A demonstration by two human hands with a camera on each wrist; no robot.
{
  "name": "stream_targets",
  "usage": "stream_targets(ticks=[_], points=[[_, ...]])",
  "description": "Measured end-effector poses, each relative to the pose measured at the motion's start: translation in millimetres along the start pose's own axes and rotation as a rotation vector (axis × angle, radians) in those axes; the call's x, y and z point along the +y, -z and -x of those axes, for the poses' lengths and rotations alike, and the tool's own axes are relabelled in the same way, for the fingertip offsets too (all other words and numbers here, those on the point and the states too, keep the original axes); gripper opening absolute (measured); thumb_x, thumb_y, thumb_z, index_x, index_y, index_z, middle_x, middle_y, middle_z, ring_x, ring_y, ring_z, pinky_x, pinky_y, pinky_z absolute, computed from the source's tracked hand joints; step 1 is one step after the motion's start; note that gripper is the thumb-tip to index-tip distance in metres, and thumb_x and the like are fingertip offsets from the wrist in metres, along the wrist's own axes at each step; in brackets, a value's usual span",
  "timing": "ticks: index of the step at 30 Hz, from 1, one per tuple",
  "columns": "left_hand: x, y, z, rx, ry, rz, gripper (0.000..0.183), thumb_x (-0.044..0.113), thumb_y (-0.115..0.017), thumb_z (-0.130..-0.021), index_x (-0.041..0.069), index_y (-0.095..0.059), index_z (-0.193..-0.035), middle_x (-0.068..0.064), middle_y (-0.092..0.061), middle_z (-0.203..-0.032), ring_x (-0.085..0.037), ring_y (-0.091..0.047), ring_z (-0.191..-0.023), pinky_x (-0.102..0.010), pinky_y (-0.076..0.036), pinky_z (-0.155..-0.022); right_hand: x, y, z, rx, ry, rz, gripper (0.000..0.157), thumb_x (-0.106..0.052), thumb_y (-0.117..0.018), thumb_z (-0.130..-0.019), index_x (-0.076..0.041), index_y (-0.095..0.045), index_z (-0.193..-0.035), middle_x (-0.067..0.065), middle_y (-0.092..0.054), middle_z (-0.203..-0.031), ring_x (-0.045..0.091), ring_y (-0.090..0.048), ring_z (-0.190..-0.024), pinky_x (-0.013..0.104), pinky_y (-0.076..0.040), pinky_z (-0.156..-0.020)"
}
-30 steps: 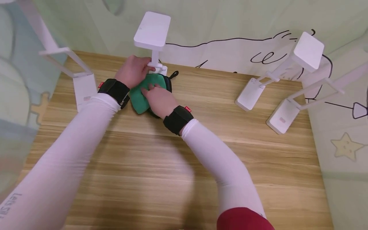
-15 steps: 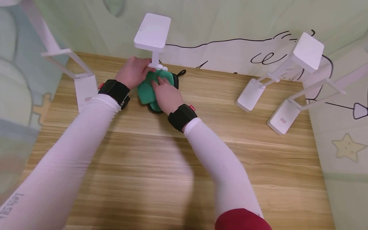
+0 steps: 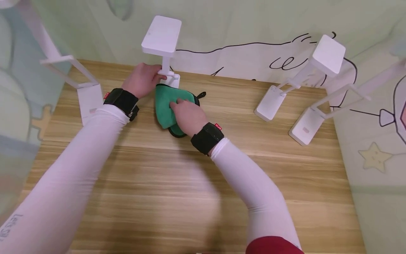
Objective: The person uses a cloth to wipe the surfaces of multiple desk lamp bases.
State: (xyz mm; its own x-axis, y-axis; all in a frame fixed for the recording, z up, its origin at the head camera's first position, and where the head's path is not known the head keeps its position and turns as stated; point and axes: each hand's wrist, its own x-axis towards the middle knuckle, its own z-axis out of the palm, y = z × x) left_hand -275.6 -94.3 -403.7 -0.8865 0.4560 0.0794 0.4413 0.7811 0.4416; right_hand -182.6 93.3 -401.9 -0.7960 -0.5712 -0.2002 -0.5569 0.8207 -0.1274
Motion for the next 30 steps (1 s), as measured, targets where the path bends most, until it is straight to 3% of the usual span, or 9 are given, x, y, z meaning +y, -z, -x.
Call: stream_targets(ticks=[10,13,17,20,22,24,27,30], points=[[-2.2,-1.7,-1.3,0.0,-0.026,0.0,0.028,0.029,-0.054,-0.103,0.003,-0.061,-0.111,-0.009,-0.061,-0.082,-0.023,-0.054,-0.07,-0.032,-0.038,-0.06,8.5,8.0,2.8,-0.044,0.0,-0.075,0.05,0.003,-0.043,-0.097,-0.009,-0.048,-0.145,0.011,-0.055,-0.138,0.023,-0.05,-0.123,0.038,-0.05,-0.093],[-3.2,-0.7,-1.0,0.009,-0.044,0.02,0.033,0.028,-0.056,-0.103,0.005,-0.058,-0.126,-0.009,-0.058,-0.081,-0.022,-0.051,-0.068,-0.033,-0.037,-0.058,10.8,16.5,2.9,-0.027,-0.019,-0.088,0.055,0.006,-0.043,-0.093,-0.008,-0.045,-0.147,0.012,-0.056,-0.136,0.024,-0.052,-0.12,0.036,-0.052,-0.086],[-5.1,1.7,3.0,0.02,-0.047,0.036,0.062,0.03,-0.058,-0.101,0.005,-0.033,-0.153,-0.012,-0.058,-0.091,-0.023,-0.045,-0.067,-0.035,-0.037,-0.06,12.9,32.3,4.4,-0.014,-0.051,-0.089,0.06,0.007,-0.045,-0.09,-0.008,-0.045,-0.147,0.013,-0.057,-0.133,0.022,-0.056,-0.107,0.034,-0.053,-0.077],[-12.6,3.1,8.0,0.027,-0.051,0.062,0.072,0.034,-0.056,-0.101,0.003,-0.022,-0.156,-0.02,-0.058,-0.127,-0.026,-0.058,-0.096,-0.035,-0.048,-0.083,12.6,41.4,5.7,-0.007,-0.069,-0.082,0.062,0.008,-0.045,-0.088,-0.009,-0.045,-0.147,0.011,-0.058,-0.131,0.02,-0.056,-0.101,0.034,-0.051,-0.077],[-20.3,3.8,12.8,0.035,-0.047,0.094,0.071,0.036,-0.053,-0.101,0.001,-0.023,-0.155,-0.019,-0.046,-0.145,-0.026,-0.05,-0.122,-0.038,-0.042,-0.103,11.9,45.6,6.5,-0.004,-0.068,-0.081,0.062,0.008,-0.045,-0.087,-0.009,-0.045,-0.147,0.01,-0.059,-0.13,0.02,-0.056,-0.102,0.034,-0.051,-0.078],[-28.5,5.3,19.6,0.042,-0.02,0.108,0.067,0.038,-0.049,-0.102,0.003,-0.026,-0.155,-0.014,-0.036,-0.153,-0.021,-0.034,-0.136,-0.041,-0.031,-0.113,10.7,48.2,6.9,0.002,-0.067,-0.082,0.063,0.007,-0.046,-0.087,-0.01,-0.046,-0.147,0.009,-0.06,-0.128,0.02,-0.056,-0.101,0.034,-0.051,-0.078],[-38.4,8.1,34.0,0.071,0.046,0.117,0.057,0.038,-0.046,-0.103,0.007,-0.04,-0.15,-0.013,-0.049,-0.145,-0.024,-0.051,-0.123,-0.042,-0.039,-0.106,8.7,49.9,7.6,0.011,-0.06,-0.09,0.062,0.008,-0.047,-0.086,-0.011,-0.048,-0.146,0.009,-0.061,-0.126,0.02,-0.056,-0.099,0.035,-0.052,-0.077],[-46.9,11.3,51.4,0.15,0.121,0.101,0.044,0.035,-0.045,-0.104,0.009,-0.058,-0.138,-0.013,-0.064,-0.127,-0.026,-0.06,-0.097,-0.044,-0.048,-0.091,7.1,50.1,7.6,0.025,-0.051,-0.09,0.061,0.008,-0.049,-0.087,-0.011,-0.049,-0.145,0.008,-0.061,-0.125,0.02,-0.056,-0.098,0.036,-0.052,-0.077]])
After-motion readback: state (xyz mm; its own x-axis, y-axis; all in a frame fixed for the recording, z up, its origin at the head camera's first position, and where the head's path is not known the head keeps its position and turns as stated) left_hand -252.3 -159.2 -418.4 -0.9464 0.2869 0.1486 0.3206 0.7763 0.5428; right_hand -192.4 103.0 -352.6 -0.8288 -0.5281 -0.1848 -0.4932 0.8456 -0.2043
